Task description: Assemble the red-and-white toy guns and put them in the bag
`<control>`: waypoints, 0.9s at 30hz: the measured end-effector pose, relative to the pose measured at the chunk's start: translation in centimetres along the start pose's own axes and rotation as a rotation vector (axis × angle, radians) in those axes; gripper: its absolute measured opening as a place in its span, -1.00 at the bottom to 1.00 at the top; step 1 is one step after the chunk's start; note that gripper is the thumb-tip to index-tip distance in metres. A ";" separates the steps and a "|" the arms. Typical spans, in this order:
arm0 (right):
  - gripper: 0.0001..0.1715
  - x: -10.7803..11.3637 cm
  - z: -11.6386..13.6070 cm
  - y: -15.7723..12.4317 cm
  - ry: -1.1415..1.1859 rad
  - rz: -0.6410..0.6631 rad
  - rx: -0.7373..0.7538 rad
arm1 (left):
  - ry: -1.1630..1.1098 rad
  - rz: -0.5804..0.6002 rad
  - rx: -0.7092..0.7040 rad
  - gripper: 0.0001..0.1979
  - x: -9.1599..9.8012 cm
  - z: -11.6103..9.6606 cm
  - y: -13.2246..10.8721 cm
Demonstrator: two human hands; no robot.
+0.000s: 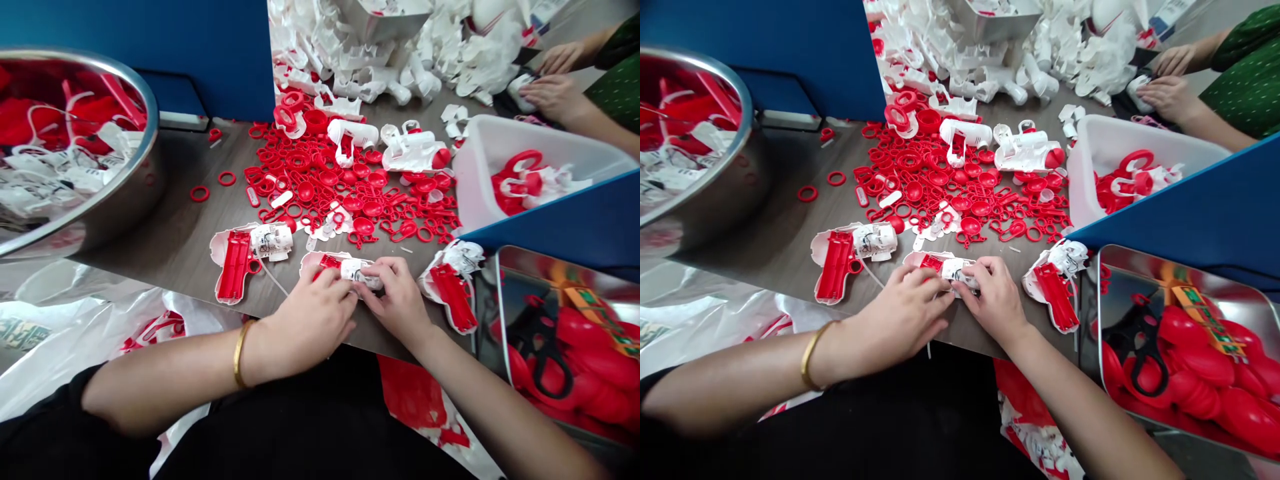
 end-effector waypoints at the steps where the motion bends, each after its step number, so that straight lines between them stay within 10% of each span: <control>1: -0.77 -0.2 -0.1 -0.1 -0.003 -0.017 0.010 | -0.046 -0.013 0.013 -0.73 0.5 0.9 0.9; 8: -0.71 1.4 0.8 -1.7 -0.005 -0.086 -0.088 | -0.284 0.034 0.034 -0.72 -1.9 5.3 4.5; 13: -0.75 -2.5 2.8 -2.7 0.075 0.376 -0.348 | -0.191 -0.041 0.097 -0.77 -2.2 4.5 3.2; 19: -0.70 -1.2 0.2 -2.7 0.001 0.536 -0.379 | -0.106 -0.095 0.122 -0.73 -2.2 4.7 2.0; 27: -0.77 -1.3 -4.7 7.4 -0.374 0.348 -0.264 | -0.102 -0.026 0.128 -0.63 -1.8 4.7 2.5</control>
Point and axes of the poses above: each hand's wrist, its own y-axis towards the middle knuckle, its own x-axis out of the back of the hand, z = x × y, the point moved 7 cm from there along y, towards the middle knuckle, and after that the axes turned 9 degrees about -x, right-handed, at the moved point
